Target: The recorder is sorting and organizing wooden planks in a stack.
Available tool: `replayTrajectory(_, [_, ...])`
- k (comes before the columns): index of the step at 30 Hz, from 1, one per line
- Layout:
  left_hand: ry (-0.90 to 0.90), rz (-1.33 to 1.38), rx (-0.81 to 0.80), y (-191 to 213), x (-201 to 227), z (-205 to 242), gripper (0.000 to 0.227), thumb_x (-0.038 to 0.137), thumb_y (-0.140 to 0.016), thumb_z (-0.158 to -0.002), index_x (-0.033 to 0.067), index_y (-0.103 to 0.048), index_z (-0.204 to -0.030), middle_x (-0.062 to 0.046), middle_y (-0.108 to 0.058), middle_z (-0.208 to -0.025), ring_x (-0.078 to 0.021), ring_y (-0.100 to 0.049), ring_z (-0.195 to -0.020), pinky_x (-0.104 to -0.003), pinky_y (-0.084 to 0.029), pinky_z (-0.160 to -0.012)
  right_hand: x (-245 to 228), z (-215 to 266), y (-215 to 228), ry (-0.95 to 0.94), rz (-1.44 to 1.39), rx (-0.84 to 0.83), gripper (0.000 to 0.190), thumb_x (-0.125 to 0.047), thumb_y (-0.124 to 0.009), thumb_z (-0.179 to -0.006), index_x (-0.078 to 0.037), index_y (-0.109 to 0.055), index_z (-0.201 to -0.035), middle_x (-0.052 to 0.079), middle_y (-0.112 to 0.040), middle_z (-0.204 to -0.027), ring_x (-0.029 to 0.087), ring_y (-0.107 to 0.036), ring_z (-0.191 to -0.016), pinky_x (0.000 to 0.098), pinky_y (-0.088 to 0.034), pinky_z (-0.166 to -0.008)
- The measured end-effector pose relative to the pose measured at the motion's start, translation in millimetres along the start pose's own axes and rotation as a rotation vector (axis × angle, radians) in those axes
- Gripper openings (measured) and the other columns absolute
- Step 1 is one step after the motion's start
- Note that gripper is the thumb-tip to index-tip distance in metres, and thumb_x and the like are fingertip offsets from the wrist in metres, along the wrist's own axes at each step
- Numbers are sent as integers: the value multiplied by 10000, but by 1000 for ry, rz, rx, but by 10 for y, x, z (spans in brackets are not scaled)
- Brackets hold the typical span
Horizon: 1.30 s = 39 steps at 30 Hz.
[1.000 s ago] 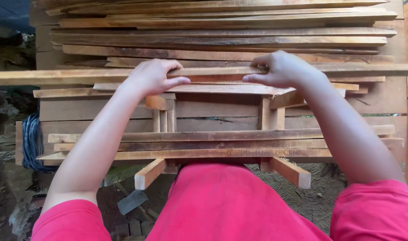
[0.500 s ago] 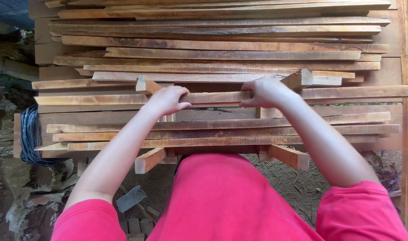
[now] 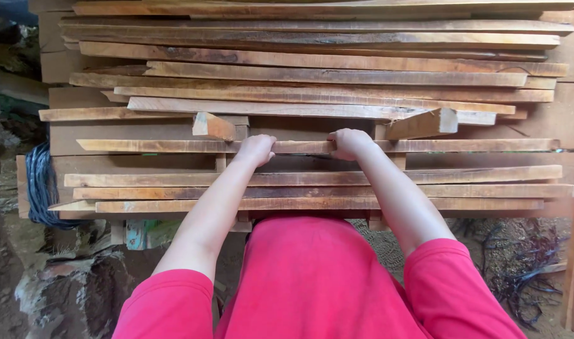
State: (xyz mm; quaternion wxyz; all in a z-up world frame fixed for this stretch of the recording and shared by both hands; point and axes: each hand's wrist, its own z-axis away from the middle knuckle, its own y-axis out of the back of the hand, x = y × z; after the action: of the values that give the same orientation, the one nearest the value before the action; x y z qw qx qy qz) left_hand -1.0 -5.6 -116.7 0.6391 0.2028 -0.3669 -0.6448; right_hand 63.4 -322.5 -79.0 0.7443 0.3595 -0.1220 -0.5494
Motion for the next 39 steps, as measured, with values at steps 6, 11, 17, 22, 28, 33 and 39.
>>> replayTrajectory(6, [172, 89, 37, -144, 287, 56, 595, 366, -759, -895, 120, -558, -1399, -107, -559, -1470, -369, -390, -1474, -567, -283, -1223, -690, 272, 469, 27, -265, -20, 648, -684, -487, -924, -220, -652, -1346, 95, -687, -1335, 320, -606, -1309, 526, -474, -1079])
replayTrajectory(11, [135, 228, 207, 252, 1008, 766, 491, 388, -722, -919, 120, -609, -1315, -99, -600, -1321, -347, -528, -1300, -545, -482, -1034, -756, 68, 91, 1, -249, -11, 555, -611, -339, -1034, -299, -623, -1394, 25, -695, -1327, 266, -592, -1325, 498, -391, -1111])
replayTrajectory(17, [-108, 132, 425, -285, 1146, 1358, 592, 425, -748, -881, 162, -588, -1386, -51, -618, -1293, -258, -545, -1284, -418, -406, -1071, -799, 426, 16, -21, -293, -54, 535, -618, -401, -997, -317, -662, -1354, 58, -701, -1335, 291, -594, -1330, 499, -436, -1103])
replayTrajectory(22, [-120, 155, 567, -422, 1092, 1404, 607, 355, -770, -879, 127, -589, -1411, -67, -602, -1338, -258, -509, -1330, -437, -374, -1128, -813, 540, -109, 12, -283, -67, 558, -635, -410, -981, -301, -682, -1336, 105, -701, -1333, 324, -595, -1327, 521, -439, -1101])
replayTrajectory(28, [17, 126, 499, -567, 931, 1250, 591, 502, -720, -887, 183, -615, -1373, -14, -614, -1319, -211, -527, -1310, -456, -333, -1147, -803, 456, -309, -18, -211, -31, 614, -695, -356, -971, -311, -648, -1351, 117, -712, -1299, 323, -618, -1298, 507, -447, -1089])
replayTrajectory(33, [27, 164, 456, -573, 868, 1182, 582, 506, -737, -865, 203, -627, -1349, 1, -632, -1283, -210, -523, -1318, -463, -309, -1166, -918, 726, -120, 5, -265, 110, 553, -603, -531, -939, -160, -677, -1235, 203, -735, -1176, 389, -664, -1202, 531, -496, -1010])
replayTrajectory(39, [-55, 161, 829, -585, 1057, 1468, 450, 397, -723, -904, 209, -643, -1305, -31, -560, -1372, -263, -489, -1307, -478, -369, -1097, -789, 624, -364, 131, -276, 362, 344, -488, -694, -896, -187, -647, -1055, 106, -737, -1013, 347, -684, -1081, 520, -516, -911])
